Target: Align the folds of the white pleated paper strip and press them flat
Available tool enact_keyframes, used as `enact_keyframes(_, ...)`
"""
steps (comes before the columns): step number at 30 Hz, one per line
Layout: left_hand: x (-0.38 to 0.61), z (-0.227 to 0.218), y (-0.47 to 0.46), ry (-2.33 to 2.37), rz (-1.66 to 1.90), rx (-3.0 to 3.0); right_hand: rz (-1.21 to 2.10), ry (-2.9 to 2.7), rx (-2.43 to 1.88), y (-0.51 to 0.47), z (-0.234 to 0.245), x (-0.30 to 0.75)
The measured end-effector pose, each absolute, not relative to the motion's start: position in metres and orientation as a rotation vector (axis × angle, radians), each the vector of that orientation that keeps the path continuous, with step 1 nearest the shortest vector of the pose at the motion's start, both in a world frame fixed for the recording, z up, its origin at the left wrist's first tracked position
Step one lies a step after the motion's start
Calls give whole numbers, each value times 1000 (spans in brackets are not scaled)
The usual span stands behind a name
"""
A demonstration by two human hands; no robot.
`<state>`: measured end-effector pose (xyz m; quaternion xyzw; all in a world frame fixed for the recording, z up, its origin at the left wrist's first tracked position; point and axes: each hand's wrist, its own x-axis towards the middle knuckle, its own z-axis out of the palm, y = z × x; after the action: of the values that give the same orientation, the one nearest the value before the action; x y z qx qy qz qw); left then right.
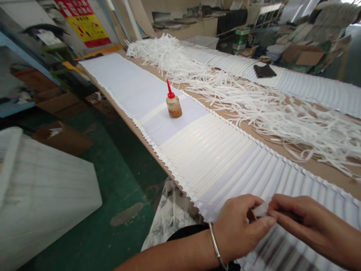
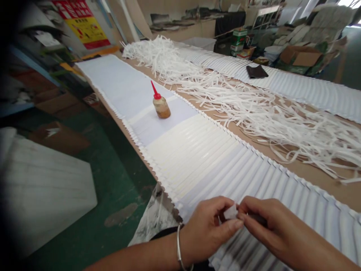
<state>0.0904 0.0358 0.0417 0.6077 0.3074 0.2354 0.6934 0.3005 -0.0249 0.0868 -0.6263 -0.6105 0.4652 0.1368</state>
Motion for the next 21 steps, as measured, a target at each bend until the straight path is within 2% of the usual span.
enact_keyframes(7, 50, 35, 24, 768, 530, 1056, 1322, -1713, -1775, -39, 59, 278)
enact_keyframes(13, 11, 19, 26, 773, 451, 938, 1215, -1924, -1777, -39, 46, 268)
enact_keyframes(15, 6, 12, 20, 783, 458, 961, 1032, -2097, -1729, -38, 42, 262)
enact_keyframes(18, 5, 8, 11, 767, 508, 1135, 564, -2276, -1567, -33, 39, 247)
enact_keyframes(19, 5, 9, 9, 754, 533, 1215, 497, -2287, -1513, -32, 38, 241)
enact_keyframes(21, 4, 10, 10, 745, 589, 1349, 608, -2255, -1484, -30, 37, 226)
